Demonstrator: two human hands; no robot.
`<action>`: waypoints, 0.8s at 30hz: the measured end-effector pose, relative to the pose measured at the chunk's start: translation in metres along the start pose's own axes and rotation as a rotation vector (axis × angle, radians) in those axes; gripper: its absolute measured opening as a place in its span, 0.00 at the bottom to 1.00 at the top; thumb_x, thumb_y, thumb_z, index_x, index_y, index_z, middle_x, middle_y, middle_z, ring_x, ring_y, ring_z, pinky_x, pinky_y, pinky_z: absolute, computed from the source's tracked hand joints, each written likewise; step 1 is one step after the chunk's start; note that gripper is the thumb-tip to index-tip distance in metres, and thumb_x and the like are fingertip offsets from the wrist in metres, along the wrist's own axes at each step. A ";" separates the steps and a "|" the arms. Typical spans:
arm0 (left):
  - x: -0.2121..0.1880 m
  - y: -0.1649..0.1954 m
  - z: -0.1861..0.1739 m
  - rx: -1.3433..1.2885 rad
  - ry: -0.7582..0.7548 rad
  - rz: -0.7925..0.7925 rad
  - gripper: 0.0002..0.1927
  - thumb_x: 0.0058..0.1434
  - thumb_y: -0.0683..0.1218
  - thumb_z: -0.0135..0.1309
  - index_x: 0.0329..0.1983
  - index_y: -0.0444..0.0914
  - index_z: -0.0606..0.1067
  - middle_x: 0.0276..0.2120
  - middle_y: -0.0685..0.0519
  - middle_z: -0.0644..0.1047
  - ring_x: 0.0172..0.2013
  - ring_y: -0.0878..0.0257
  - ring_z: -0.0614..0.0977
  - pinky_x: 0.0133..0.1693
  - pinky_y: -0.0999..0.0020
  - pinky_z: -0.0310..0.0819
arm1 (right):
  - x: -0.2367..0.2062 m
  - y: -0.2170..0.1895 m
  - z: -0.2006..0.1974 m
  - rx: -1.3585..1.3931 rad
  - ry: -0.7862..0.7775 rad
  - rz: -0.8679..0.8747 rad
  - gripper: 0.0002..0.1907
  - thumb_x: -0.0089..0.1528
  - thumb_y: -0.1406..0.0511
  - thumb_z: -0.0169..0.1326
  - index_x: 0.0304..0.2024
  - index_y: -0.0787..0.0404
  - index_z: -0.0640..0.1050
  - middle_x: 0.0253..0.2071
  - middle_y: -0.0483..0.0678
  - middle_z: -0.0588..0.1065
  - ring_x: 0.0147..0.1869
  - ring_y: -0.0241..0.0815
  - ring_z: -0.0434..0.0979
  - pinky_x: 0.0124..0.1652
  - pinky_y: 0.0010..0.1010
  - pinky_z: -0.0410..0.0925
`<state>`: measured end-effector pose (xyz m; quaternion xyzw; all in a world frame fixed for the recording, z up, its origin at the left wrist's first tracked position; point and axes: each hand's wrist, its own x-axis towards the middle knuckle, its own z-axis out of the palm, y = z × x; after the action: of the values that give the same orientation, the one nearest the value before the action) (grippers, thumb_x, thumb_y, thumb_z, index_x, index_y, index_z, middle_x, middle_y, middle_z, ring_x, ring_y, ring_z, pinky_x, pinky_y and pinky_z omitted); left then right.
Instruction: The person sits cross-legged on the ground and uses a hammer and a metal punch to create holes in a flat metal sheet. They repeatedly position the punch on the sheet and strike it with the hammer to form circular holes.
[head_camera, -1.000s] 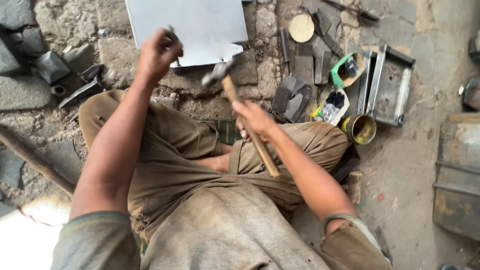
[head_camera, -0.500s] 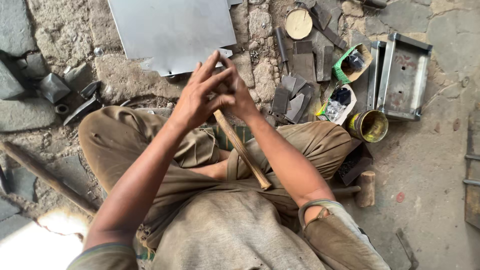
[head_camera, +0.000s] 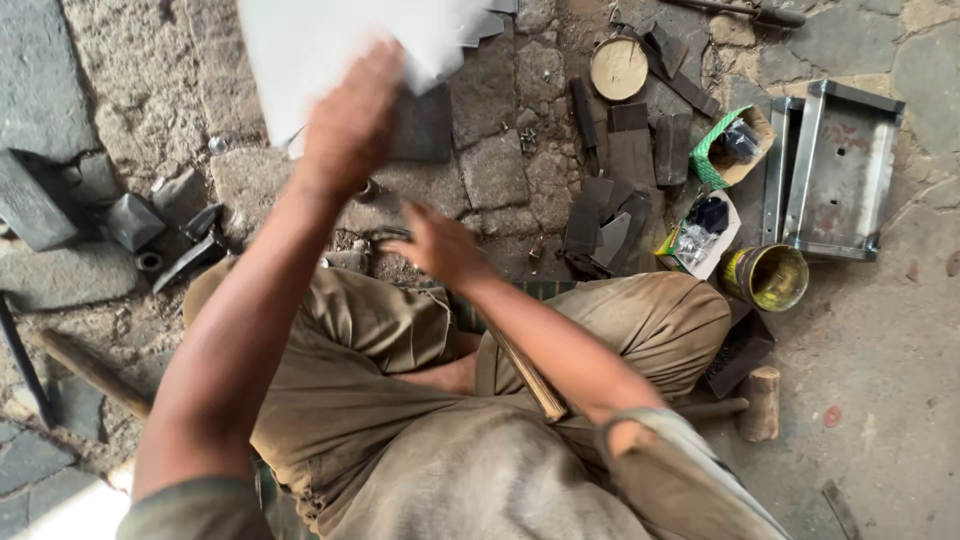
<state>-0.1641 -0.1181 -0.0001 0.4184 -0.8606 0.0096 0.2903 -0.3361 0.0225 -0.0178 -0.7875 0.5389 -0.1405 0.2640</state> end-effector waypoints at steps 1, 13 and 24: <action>0.004 -0.015 -0.023 0.176 0.237 -0.131 0.18 0.79 0.43 0.43 0.70 0.37 0.68 0.51 0.44 0.79 0.44 0.55 0.82 0.39 0.62 0.81 | 0.021 -0.012 0.010 0.061 -0.193 0.153 0.48 0.57 0.50 0.60 0.68 0.71 0.59 0.65 0.66 0.67 0.26 0.42 0.80 0.17 0.29 0.73; -0.034 0.064 0.065 -1.686 0.542 -1.448 0.15 0.61 0.39 0.55 0.50 0.34 0.67 0.36 0.52 0.77 0.29 0.60 0.81 0.27 0.63 0.78 | -0.018 0.004 -0.020 -0.021 -0.348 -0.013 0.20 0.62 0.59 0.59 0.53 0.63 0.75 0.47 0.61 0.76 0.42 0.59 0.79 0.38 0.49 0.73; -0.004 0.023 0.077 -0.069 -0.686 -0.504 0.52 0.49 0.70 0.60 0.77 0.61 0.56 0.78 0.55 0.45 0.76 0.55 0.43 0.72 0.51 0.28 | -0.025 0.106 -0.135 0.334 0.377 0.045 0.06 0.73 0.64 0.51 0.52 0.57 0.75 0.33 0.43 0.77 0.27 0.31 0.72 0.22 0.25 0.65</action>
<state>-0.2165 -0.1202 -0.0608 0.5847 -0.7779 -0.2301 -0.0057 -0.4961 -0.0196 0.0349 -0.6806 0.5652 -0.3663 0.2883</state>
